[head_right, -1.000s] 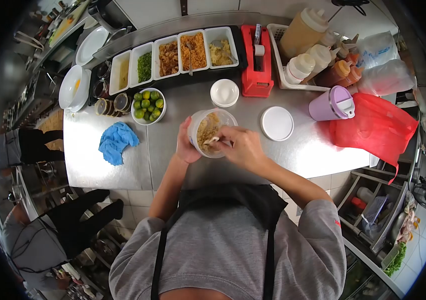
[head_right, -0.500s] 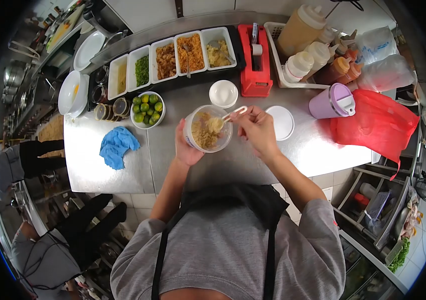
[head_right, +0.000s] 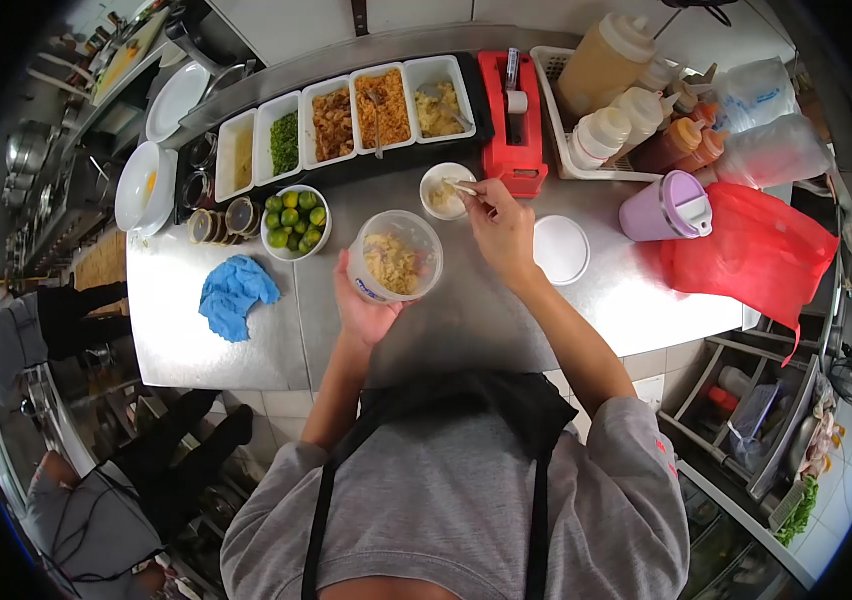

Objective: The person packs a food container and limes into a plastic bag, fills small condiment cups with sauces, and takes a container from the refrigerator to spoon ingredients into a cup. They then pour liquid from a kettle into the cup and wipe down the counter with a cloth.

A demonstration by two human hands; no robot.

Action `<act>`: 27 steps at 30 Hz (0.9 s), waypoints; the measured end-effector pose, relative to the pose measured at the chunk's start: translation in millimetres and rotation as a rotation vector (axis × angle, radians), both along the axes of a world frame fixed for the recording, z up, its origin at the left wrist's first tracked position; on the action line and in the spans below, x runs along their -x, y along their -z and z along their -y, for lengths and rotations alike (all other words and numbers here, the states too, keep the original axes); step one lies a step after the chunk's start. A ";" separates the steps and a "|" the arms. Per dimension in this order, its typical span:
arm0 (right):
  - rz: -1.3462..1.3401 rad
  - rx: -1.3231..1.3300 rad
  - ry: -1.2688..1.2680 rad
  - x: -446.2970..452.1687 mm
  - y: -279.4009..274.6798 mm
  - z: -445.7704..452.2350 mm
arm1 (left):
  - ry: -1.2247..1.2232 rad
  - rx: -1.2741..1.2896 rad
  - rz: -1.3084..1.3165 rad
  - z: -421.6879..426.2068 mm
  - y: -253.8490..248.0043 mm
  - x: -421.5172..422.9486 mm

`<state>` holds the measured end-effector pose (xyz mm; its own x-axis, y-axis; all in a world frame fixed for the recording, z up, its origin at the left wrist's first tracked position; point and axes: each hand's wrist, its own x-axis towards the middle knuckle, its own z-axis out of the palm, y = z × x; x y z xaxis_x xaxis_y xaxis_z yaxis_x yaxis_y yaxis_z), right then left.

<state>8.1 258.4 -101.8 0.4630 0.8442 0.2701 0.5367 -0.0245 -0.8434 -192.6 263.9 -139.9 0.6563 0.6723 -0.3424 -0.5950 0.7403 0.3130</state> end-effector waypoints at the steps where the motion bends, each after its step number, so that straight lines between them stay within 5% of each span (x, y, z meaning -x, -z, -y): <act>1: -0.079 0.026 0.020 0.1 -2.7 -0.5 | -0.004 0.004 0.008 0.1 1.2 1.6; 6: -0.645 0.039 0.091 -18.1 -11.7 -6.6 | -0.006 0.042 0.029 -1.5 6.2 1.4; 12: -0.668 0.059 -0.044 -5.9 -34.4 10.5 | 0.014 0.011 0.033 -3.8 7.7 -3.6; 14: -0.495 0.161 -0.229 11.9 -27.5 20.7 | 0.008 0.062 0.029 -2.3 4.6 -8.5; 16: -0.044 0.046 -0.372 20.4 -37.2 29.7 | 0.010 0.093 0.127 2.6 6.6 -9.7; 18: 0.016 0.032 -0.446 16.7 -39.4 29.8 | -0.013 0.108 0.173 5.9 7.3 -7.7; 20: -0.322 0.123 -0.459 -2.4 -31.5 25.2 | -0.061 0.112 0.168 10.5 7.3 -4.4; 23: 0.272 0.114 -0.244 -15.8 6.0 10.7 | -0.093 0.093 0.196 15.1 12.5 7.2; 27: 0.481 0.028 -0.236 -12.8 25.7 11.4 | -0.092 0.030 0.214 15.3 10.3 15.5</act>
<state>20.9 247.0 -127.5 0.0896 0.9202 0.3810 0.8560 0.1244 -0.5017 -208.1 248.6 -150.2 0.6528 0.7239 -0.2231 -0.7106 0.6872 0.1510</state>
